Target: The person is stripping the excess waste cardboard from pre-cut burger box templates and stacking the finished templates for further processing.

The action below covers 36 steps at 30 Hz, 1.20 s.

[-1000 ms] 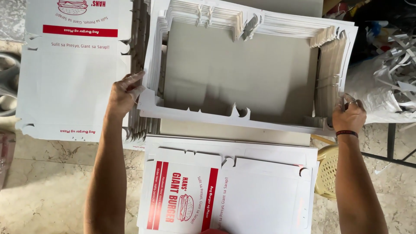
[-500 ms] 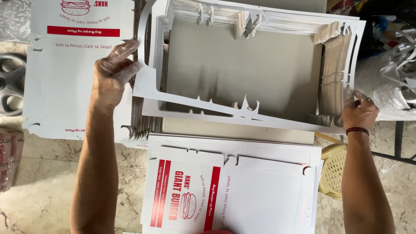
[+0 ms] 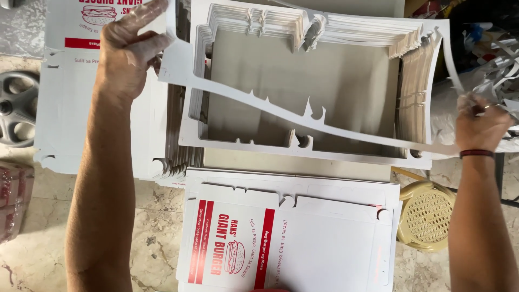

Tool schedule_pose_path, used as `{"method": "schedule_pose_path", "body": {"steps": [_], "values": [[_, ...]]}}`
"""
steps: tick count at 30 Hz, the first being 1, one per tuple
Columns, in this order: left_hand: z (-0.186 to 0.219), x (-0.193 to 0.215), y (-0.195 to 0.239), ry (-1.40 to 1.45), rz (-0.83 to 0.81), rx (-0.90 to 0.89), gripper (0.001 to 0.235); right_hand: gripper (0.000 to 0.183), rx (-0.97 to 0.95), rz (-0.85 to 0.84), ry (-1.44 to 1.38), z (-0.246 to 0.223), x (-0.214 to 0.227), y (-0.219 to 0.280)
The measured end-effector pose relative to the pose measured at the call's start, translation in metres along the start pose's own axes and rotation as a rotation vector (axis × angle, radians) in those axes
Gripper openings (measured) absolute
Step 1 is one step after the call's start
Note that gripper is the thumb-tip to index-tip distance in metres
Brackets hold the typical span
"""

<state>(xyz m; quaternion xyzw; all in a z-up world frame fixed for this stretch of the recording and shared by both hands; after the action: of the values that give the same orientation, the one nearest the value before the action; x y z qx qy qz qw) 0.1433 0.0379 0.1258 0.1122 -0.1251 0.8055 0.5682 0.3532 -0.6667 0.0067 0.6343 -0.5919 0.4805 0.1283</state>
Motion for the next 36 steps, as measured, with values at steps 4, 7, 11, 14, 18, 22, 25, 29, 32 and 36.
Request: {"method": "schedule_pose_path", "body": {"steps": [4,7,11,14,18,22,25,29,32,36], "values": [[0.024,0.001,-0.002,0.030,-0.006,0.008,0.042,0.010,-0.004,0.062,-0.050,0.009,0.016,-0.014],[0.011,0.004,-0.002,0.000,-0.012,-0.011,0.043,0.009,0.021,0.045,-0.048,-0.004,0.020,-0.019],[-0.016,0.005,0.004,-0.009,-0.008,-0.112,0.047,0.008,0.022,0.006,0.014,-0.017,0.017,-0.012],[-0.034,0.003,0.020,-0.011,0.017,0.075,0.046,0.008,0.061,-0.019,0.011,-0.025,0.016,-0.004],[-0.066,0.004,0.035,0.059,0.031,0.077,0.042,0.005,0.094,-0.015,-0.032,-0.021,0.011,0.006],[-0.085,0.003,0.052,0.111,0.026,0.133,0.043,0.007,-0.006,-0.042,-0.050,-0.014,0.007,0.013],[-0.088,0.002,0.065,0.111,0.032,0.225,0.046,0.009,-0.138,-0.067,-0.085,-0.018,0.005,0.017],[-0.089,-0.002,0.079,0.045,0.021,0.309,0.049,0.011,-0.108,-0.072,-0.045,-0.014,0.000,0.020],[-0.113,-0.002,0.088,0.077,0.023,0.314,0.047,0.012,-0.243,-0.115,-0.064,-0.017,-0.005,0.024],[-0.122,-0.006,0.097,0.020,-0.001,0.325,0.051,0.014,-0.227,-0.141,0.013,-0.014,-0.017,0.033]]}}
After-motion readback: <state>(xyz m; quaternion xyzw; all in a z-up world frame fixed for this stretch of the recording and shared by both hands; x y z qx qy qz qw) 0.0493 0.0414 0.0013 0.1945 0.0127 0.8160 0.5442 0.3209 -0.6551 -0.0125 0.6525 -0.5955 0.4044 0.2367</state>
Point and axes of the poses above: each hand's wrist, its own y-axis away from the middle knuckle, its own x-axis out of the back of the hand, z = x × y, the point moved 7 cm from there along -y, towards the middle knuckle, and after that the axes turned 14 degrees about -y, right-handed, at the moved point
